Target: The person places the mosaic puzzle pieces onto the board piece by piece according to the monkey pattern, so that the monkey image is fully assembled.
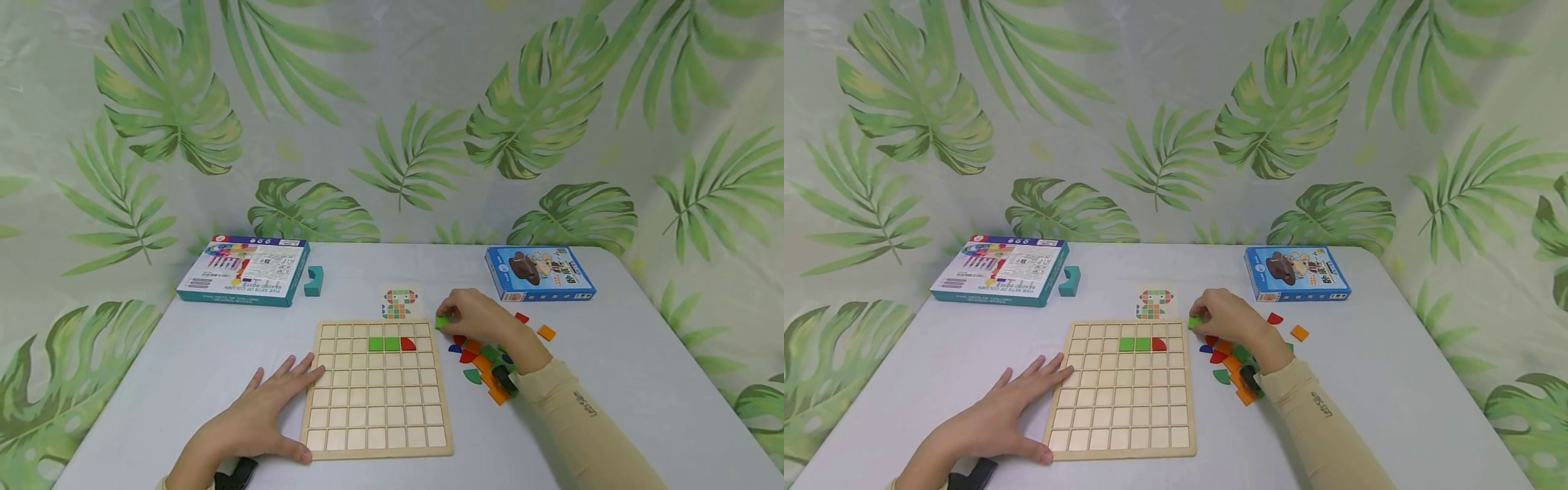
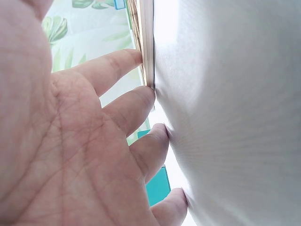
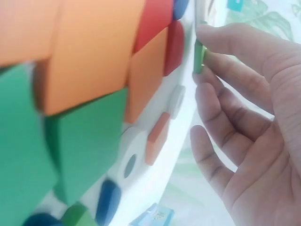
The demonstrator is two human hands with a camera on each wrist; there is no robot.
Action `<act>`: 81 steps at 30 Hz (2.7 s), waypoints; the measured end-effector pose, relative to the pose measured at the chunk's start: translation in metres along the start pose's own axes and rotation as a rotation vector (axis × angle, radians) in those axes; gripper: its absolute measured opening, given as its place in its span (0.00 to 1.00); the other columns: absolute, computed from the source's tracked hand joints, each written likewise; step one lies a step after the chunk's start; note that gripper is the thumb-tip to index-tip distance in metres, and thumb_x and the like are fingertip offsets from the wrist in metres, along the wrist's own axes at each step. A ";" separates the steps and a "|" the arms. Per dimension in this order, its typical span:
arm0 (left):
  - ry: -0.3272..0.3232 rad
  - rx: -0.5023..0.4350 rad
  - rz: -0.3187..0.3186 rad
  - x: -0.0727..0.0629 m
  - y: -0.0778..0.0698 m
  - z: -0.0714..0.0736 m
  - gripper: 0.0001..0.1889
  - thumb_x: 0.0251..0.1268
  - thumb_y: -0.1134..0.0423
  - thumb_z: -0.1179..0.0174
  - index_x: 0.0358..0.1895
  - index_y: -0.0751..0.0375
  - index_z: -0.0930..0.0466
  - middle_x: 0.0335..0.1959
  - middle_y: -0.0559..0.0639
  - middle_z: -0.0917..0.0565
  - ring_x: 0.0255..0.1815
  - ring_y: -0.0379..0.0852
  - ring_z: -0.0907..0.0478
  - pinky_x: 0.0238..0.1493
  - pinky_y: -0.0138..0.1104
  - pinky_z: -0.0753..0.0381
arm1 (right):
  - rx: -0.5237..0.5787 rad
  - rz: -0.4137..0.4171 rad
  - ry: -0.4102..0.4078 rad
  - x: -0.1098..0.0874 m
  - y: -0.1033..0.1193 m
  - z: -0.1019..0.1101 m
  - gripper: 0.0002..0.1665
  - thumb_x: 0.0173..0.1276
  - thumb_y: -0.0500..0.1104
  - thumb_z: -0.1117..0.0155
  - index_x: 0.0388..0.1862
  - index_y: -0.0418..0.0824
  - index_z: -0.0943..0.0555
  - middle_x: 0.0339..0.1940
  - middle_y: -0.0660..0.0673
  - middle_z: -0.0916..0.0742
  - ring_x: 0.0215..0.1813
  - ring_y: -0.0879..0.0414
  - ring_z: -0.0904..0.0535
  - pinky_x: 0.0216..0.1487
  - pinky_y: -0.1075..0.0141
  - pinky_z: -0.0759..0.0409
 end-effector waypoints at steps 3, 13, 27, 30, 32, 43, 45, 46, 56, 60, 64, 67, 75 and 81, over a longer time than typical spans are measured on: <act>0.001 -0.004 -0.001 0.000 -0.001 0.000 0.67 0.34 0.29 0.17 0.85 0.44 0.36 0.90 0.53 0.44 0.90 0.70 0.55 0.78 0.80 0.66 | 0.005 -0.001 -0.014 0.002 0.004 0.001 0.15 0.68 0.44 0.21 0.52 0.41 0.08 0.45 0.48 0.12 0.46 0.54 0.20 0.51 0.62 0.14; -0.004 0.012 -0.008 0.000 -0.001 0.001 0.67 0.34 0.28 0.17 0.85 0.44 0.36 0.90 0.52 0.43 0.90 0.70 0.54 0.78 0.80 0.64 | 0.035 0.109 -0.008 0.015 0.045 -0.004 0.13 0.68 0.43 0.22 0.50 0.42 0.08 0.45 0.49 0.11 0.45 0.55 0.19 0.48 0.64 0.16; -0.014 0.031 -0.018 0.000 -0.001 0.003 0.67 0.33 0.26 0.19 0.85 0.44 0.36 0.89 0.53 0.43 0.90 0.70 0.52 0.77 0.81 0.62 | 0.046 0.290 0.044 0.036 0.104 -0.038 0.13 0.72 0.44 0.25 0.52 0.42 0.09 0.47 0.50 0.08 0.44 0.62 0.16 0.53 0.67 0.16; -0.011 0.027 -0.017 0.000 0.000 0.002 0.67 0.33 0.26 0.19 0.85 0.44 0.36 0.89 0.53 0.43 0.90 0.71 0.52 0.77 0.81 0.62 | 0.073 0.290 0.057 0.039 0.114 -0.047 0.12 0.72 0.44 0.25 0.52 0.43 0.09 0.48 0.51 0.09 0.45 0.62 0.16 0.53 0.67 0.16; -0.005 0.020 -0.012 -0.001 0.000 0.002 0.67 0.33 0.27 0.18 0.85 0.44 0.36 0.90 0.53 0.43 0.90 0.71 0.53 0.77 0.81 0.62 | 0.079 0.291 0.061 0.040 0.121 -0.052 0.12 0.72 0.44 0.24 0.52 0.43 0.09 0.47 0.51 0.10 0.45 0.61 0.18 0.50 0.69 0.16; -0.001 0.022 -0.021 0.000 -0.002 0.002 0.67 0.34 0.27 0.18 0.85 0.45 0.36 0.90 0.54 0.44 0.90 0.71 0.53 0.77 0.82 0.63 | 0.010 0.273 0.085 0.046 0.136 -0.070 0.11 0.71 0.45 0.23 0.50 0.45 0.08 0.46 0.51 0.11 0.44 0.62 0.18 0.47 0.72 0.17; -0.001 0.025 -0.020 0.000 -0.002 0.002 0.67 0.34 0.27 0.18 0.85 0.45 0.36 0.90 0.54 0.44 0.90 0.71 0.53 0.77 0.82 0.62 | 0.006 0.268 0.082 0.046 0.135 -0.072 0.11 0.72 0.45 0.23 0.50 0.45 0.08 0.45 0.52 0.11 0.43 0.62 0.18 0.47 0.73 0.18; -0.001 0.027 -0.019 0.000 -0.002 0.002 0.67 0.34 0.27 0.18 0.85 0.45 0.36 0.90 0.54 0.44 0.90 0.71 0.53 0.77 0.82 0.62 | 0.004 0.268 0.079 0.046 0.134 -0.072 0.11 0.71 0.45 0.23 0.50 0.45 0.08 0.45 0.52 0.11 0.43 0.63 0.19 0.47 0.73 0.18; 0.003 0.022 -0.015 0.001 -0.001 0.001 0.67 0.34 0.27 0.18 0.85 0.44 0.36 0.90 0.53 0.44 0.90 0.71 0.53 0.76 0.82 0.63 | -0.004 0.274 0.073 0.045 0.135 -0.073 0.11 0.71 0.45 0.23 0.50 0.45 0.08 0.45 0.51 0.12 0.44 0.62 0.18 0.47 0.72 0.18; 0.003 0.023 -0.009 0.001 -0.001 0.001 0.67 0.34 0.28 0.18 0.85 0.44 0.36 0.90 0.53 0.44 0.90 0.71 0.53 0.77 0.82 0.63 | 0.001 0.271 0.068 0.044 0.136 -0.071 0.11 0.71 0.45 0.22 0.50 0.45 0.08 0.46 0.51 0.11 0.44 0.62 0.18 0.48 0.72 0.17; 0.004 0.019 -0.006 0.001 -0.001 0.001 0.67 0.34 0.29 0.17 0.85 0.45 0.36 0.90 0.53 0.43 0.90 0.71 0.53 0.77 0.81 0.64 | 0.008 0.271 0.071 0.045 0.136 -0.071 0.11 0.70 0.45 0.21 0.49 0.45 0.08 0.46 0.51 0.11 0.44 0.61 0.17 0.48 0.72 0.17; 0.004 0.016 -0.010 0.001 -0.002 0.002 0.67 0.34 0.29 0.17 0.85 0.45 0.36 0.90 0.54 0.43 0.90 0.71 0.53 0.77 0.82 0.63 | 0.005 0.275 0.076 0.046 0.136 -0.072 0.12 0.70 0.45 0.21 0.50 0.45 0.08 0.46 0.51 0.11 0.45 0.61 0.17 0.48 0.73 0.17; 0.000 0.012 -0.020 0.001 -0.003 0.002 0.67 0.35 0.28 0.18 0.85 0.46 0.36 0.89 0.54 0.43 0.89 0.72 0.53 0.76 0.82 0.63 | -0.001 0.298 0.077 0.047 0.136 -0.073 0.11 0.70 0.45 0.21 0.49 0.45 0.08 0.45 0.50 0.11 0.44 0.60 0.17 0.48 0.72 0.17; -0.005 0.009 -0.025 0.001 -0.002 0.002 0.67 0.35 0.28 0.18 0.85 0.45 0.36 0.89 0.54 0.43 0.90 0.71 0.53 0.76 0.82 0.63 | -0.011 0.303 0.082 0.046 0.138 -0.072 0.12 0.70 0.45 0.21 0.50 0.44 0.08 0.46 0.50 0.11 0.45 0.60 0.17 0.49 0.72 0.17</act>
Point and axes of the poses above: each hand's wrist, its own x-axis towards the middle knuckle, its own z-axis out of the back of the hand, y = z × x, the point moved 10 cm from there along x, towards the middle knuckle
